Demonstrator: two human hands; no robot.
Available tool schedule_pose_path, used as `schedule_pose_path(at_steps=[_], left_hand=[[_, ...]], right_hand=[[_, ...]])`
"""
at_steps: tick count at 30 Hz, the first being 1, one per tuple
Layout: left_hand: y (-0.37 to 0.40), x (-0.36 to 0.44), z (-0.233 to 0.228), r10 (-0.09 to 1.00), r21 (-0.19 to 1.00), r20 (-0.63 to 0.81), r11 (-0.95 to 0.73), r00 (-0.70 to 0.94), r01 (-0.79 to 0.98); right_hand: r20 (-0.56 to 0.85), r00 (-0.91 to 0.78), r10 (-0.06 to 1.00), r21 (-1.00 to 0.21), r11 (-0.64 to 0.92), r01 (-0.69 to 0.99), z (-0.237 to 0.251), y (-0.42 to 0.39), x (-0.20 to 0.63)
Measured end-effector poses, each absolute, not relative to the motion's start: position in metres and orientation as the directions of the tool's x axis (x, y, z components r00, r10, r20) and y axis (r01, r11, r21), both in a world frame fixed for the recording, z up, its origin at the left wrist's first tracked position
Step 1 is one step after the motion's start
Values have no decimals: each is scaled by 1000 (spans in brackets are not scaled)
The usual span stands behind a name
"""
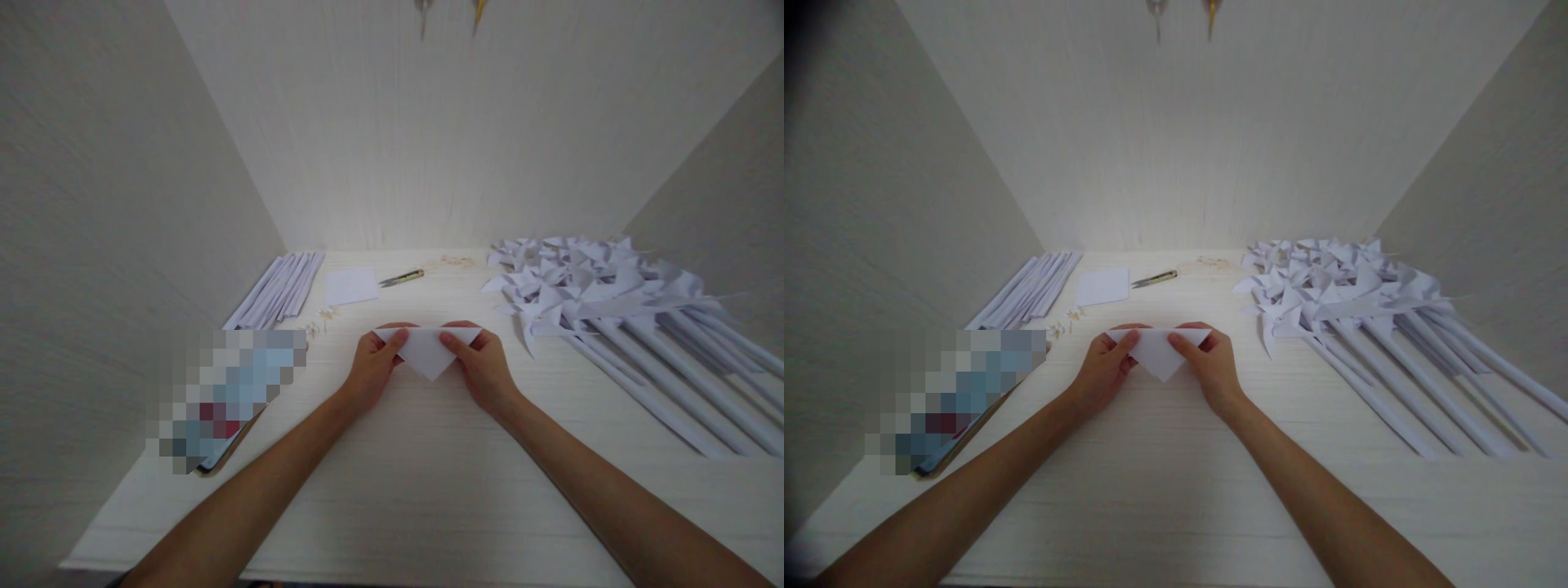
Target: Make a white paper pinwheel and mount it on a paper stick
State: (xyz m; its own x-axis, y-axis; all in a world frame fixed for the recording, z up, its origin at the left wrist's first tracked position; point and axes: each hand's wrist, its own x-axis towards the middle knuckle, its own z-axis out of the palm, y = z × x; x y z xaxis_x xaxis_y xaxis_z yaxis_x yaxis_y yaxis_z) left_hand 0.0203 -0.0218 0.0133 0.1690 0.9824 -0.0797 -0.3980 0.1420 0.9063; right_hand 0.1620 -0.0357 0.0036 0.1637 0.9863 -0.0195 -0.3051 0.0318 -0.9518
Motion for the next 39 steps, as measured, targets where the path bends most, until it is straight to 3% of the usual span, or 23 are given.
schedule_pose_path(at_steps=[11,39], left_hand=[[-23,21,11,975,913,-68,147,213,-380],[-22,19,17,990,866,-64,117,125,-485]], right_hand=[[-22,173,985,-937,40,-346,6,-36,163],[-25,197,980,-944,41,-327,7,-35,163]])
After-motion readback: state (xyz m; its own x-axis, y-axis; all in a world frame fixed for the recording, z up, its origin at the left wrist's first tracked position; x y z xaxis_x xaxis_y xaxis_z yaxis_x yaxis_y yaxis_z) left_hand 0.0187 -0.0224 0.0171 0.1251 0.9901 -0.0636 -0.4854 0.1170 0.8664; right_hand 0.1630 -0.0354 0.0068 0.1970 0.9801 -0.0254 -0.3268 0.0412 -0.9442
